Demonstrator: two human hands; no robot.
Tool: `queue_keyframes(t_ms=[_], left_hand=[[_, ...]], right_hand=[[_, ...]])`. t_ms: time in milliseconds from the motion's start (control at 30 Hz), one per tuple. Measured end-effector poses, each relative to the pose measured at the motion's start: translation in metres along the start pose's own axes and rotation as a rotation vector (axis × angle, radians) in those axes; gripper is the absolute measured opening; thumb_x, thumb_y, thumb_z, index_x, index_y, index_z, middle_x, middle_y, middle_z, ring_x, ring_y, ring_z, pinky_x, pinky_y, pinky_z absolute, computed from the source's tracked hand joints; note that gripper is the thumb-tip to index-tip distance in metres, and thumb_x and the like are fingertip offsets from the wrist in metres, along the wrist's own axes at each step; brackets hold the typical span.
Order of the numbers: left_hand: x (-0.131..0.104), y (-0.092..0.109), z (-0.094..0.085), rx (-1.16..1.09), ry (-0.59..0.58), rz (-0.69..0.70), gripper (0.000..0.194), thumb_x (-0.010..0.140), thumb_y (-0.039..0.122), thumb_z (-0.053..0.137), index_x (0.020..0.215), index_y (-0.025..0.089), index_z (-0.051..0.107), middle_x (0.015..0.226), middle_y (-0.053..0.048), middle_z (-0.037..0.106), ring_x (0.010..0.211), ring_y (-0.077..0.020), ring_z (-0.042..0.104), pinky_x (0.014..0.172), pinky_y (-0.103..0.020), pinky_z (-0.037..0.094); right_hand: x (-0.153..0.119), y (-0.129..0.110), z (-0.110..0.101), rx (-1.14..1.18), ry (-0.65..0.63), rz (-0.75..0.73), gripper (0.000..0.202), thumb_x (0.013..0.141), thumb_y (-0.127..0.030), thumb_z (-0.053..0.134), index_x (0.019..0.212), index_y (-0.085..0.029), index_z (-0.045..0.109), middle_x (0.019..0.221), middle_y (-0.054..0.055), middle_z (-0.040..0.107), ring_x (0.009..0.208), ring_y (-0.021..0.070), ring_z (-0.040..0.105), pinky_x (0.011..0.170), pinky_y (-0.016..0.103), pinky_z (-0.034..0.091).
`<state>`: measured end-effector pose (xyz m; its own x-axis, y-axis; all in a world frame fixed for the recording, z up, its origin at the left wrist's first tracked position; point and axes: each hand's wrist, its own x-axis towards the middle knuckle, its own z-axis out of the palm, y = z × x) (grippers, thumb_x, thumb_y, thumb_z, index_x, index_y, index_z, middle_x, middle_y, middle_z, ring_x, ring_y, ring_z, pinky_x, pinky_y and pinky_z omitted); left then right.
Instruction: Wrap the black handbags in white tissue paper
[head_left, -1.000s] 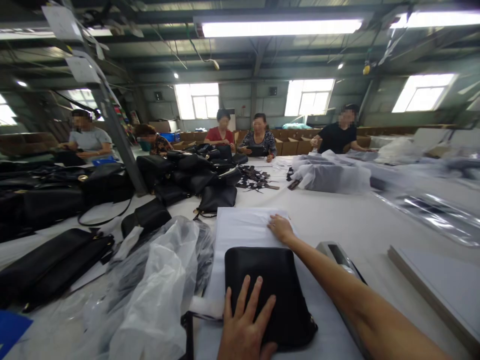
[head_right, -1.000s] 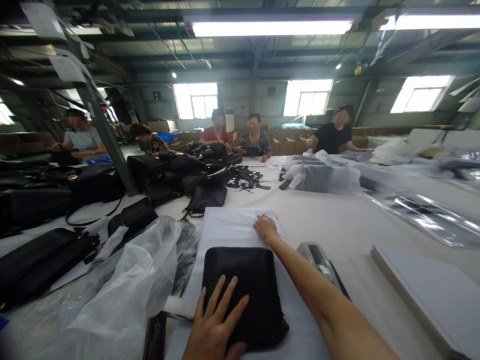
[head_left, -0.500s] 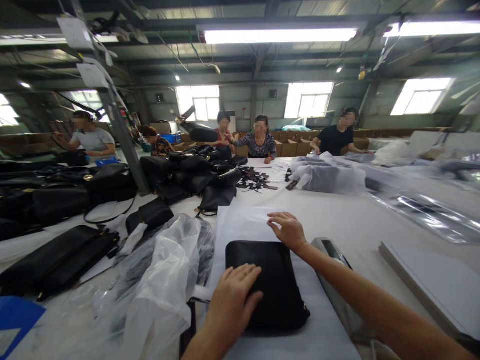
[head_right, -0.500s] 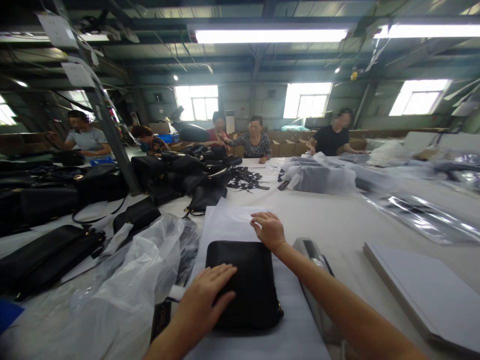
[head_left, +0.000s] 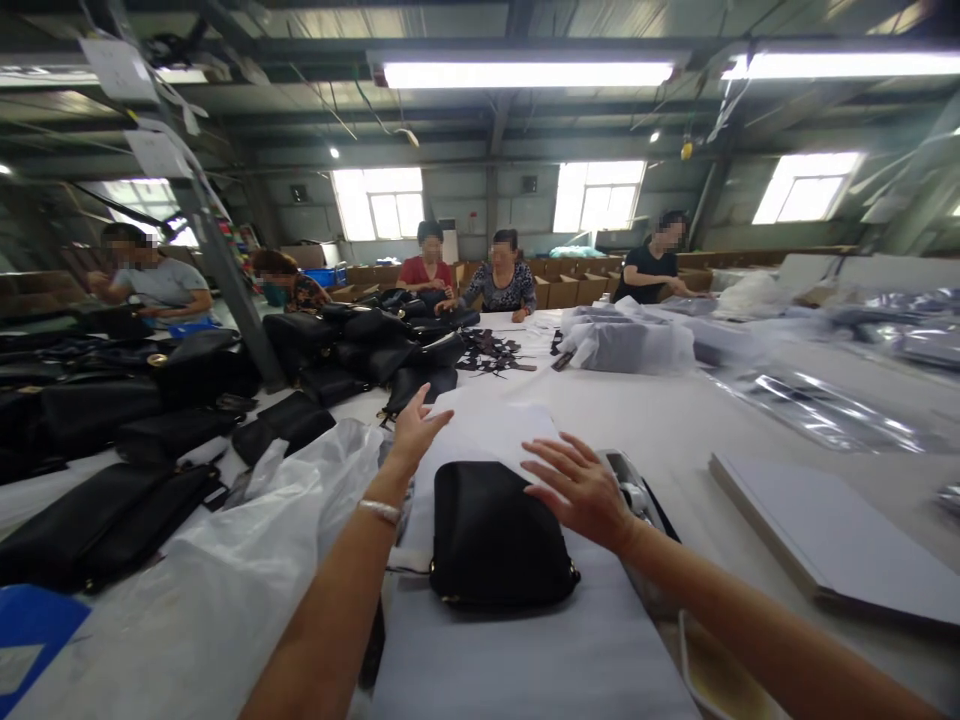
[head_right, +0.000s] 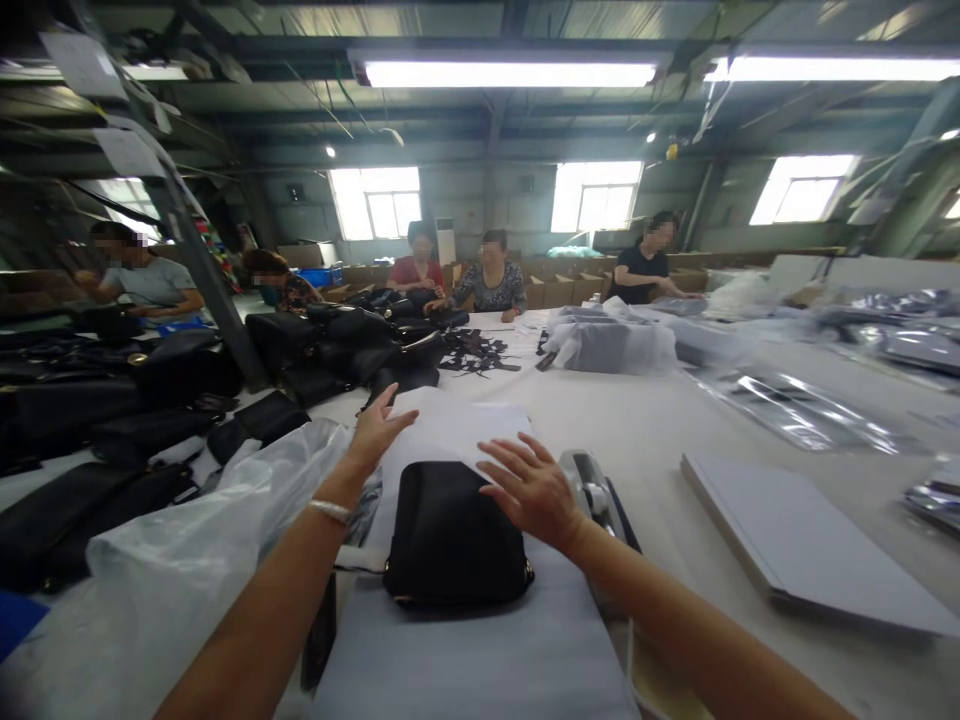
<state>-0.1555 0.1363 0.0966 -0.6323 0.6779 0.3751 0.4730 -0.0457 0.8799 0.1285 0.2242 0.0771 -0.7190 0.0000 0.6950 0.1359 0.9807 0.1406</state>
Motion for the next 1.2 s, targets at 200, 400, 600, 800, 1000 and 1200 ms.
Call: queue_keyframes(t_ms=[200, 400, 600, 800, 1000, 1200], left_hand=[[-0.072, 0.002, -0.038, 0.036, -0.081, 0.126, 0.033, 0.082, 0.032, 0.066, 0.111, 0.018, 0.071, 0.108, -0.006, 0.073, 0.103, -0.0249, 0.066, 0.097, -0.040, 0.051], [-0.121, -0.003, -0.067, 0.283, -0.198, 0.290, 0.039, 0.075, 0.009, 0.051, 0.104, 0.022, 0.073, 0.114, -0.004, 0.069, 0.110, -0.0222, 0.063, 0.101, -0.038, 0.048], [-0.147, 0.006, -0.084, 0.788, -0.305, 0.308, 0.061, 0.065, -0.007, 0.039, 0.104, 0.025, 0.073, 0.123, -0.003, 0.068, 0.117, -0.0221, 0.061, 0.106, -0.042, 0.046], [-0.171, 0.071, -0.055, 0.826, -0.394, 0.563, 0.058, 0.081, -0.001, 0.039, 0.129, 0.025, 0.058, 0.146, -0.002, 0.052, 0.136, -0.0189, 0.046, 0.121, -0.046, 0.024], [-0.183, 0.041, 0.006, 0.752, -0.654, 0.525, 0.056, 0.094, 0.038, 0.054, 0.145, 0.018, 0.042, 0.152, -0.011, 0.043, 0.142, -0.0267, 0.037, 0.115, -0.049, 0.033], [-0.200, 0.005, 0.009, 0.754, -0.638, 0.534, 0.050, 0.097, 0.039, 0.051, 0.143, 0.019, 0.045, 0.155, -0.009, 0.039, 0.147, -0.0263, 0.027, 0.120, -0.051, 0.020]], right_hand=[[0.025, 0.010, -0.007, 0.006, -0.039, 0.301, 0.089, 0.080, -0.041, 0.073, 0.153, -0.019, 0.027, 0.150, 0.014, 0.043, 0.143, 0.0339, 0.029, 0.119, 0.057, 0.019], [0.017, -0.015, -0.015, 0.022, -0.164, 0.042, 0.041, 0.083, -0.010, 0.059, 0.119, -0.028, 0.065, 0.091, 0.002, 0.071, 0.094, 0.0207, 0.064, 0.120, 0.054, 0.018], [-0.023, -0.059, -0.014, -0.004, -0.134, -0.012, 0.030, 0.091, -0.009, 0.050, 0.107, -0.025, 0.070, 0.101, 0.004, 0.073, 0.094, 0.0182, 0.066, 0.113, 0.046, 0.036], [-0.057, -0.063, 0.013, 0.119, -0.174, -0.051, 0.036, 0.093, -0.008, 0.049, 0.123, -0.021, 0.065, 0.131, 0.008, 0.065, 0.125, 0.0224, 0.057, 0.110, 0.048, 0.043], [-0.076, -0.069, 0.009, 0.253, -0.255, 0.038, 0.035, 0.093, -0.013, 0.053, 0.123, -0.025, 0.066, 0.133, 0.007, 0.063, 0.127, 0.0222, 0.056, 0.108, 0.047, 0.044], [-0.104, -0.104, -0.050, 0.551, -0.439, 0.249, 0.032, 0.089, -0.042, 0.065, 0.118, -0.027, 0.069, 0.110, 0.005, 0.072, 0.104, 0.0188, 0.065, 0.095, 0.032, 0.051]])
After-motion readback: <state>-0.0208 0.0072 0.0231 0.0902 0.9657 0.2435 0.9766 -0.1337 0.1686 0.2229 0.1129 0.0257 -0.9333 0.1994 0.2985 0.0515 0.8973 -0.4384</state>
